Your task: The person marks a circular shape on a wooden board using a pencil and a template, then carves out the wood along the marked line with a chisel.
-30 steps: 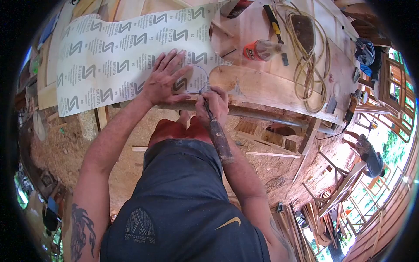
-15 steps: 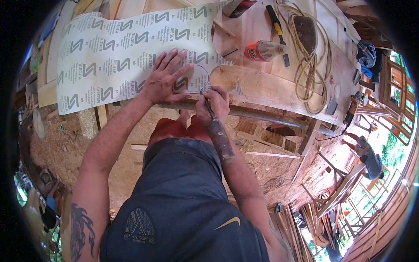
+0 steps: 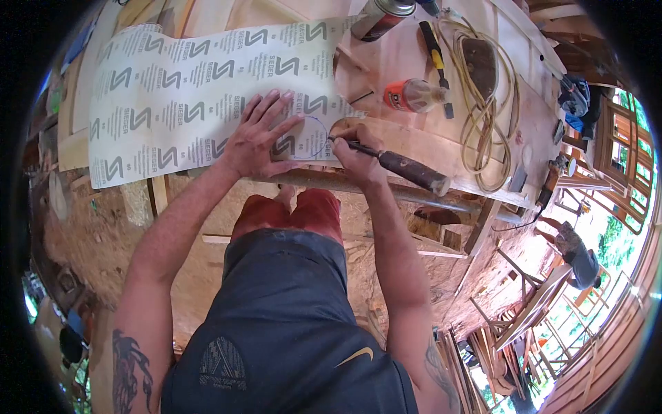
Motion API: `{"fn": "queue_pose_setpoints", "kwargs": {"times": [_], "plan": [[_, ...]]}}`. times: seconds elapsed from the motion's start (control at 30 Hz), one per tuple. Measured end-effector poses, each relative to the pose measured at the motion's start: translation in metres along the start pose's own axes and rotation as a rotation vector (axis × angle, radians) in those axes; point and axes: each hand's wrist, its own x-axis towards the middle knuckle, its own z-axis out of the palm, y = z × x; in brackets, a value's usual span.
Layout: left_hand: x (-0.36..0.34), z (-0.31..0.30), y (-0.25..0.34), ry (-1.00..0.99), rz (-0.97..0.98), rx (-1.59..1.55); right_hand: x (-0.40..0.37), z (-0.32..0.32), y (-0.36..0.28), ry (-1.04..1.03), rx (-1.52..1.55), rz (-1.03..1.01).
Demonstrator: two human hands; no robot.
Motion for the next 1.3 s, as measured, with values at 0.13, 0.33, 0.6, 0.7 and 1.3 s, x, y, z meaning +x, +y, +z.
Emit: {"fn": "queue_pose_setpoints", "kwargs": {"times": [0.13, 0.33, 0.6, 0.7, 1.3], "plan": [[0.0, -0.001, -0.001, 0.005, -0.002, -0.014, 0.007, -0.006, -0.011, -0.08, 0.032, -0.033], [-0.001, 0.003, -0.003, 0.004, -0.006, 0.004, 0.013, -0.01, -0.022, -0.145, 0.075, 0.027], [0.0, 0.0, 0.0, 0.001, -0.019, -0.018, 0.022, -0.009, -0.014, -0.219, 0.119, 0.085], [0.0, 0.0, -0.001, 0.007, -0.014, 0.0, 0.027, -0.011, -0.011, -0.269, 0.074, 0.088], [-0.002, 0.0, -0.003, 0.005, -0.005, 0.005, 0.033, -0.017, -0.017, -0.314, -0.019, 0.028]]}}
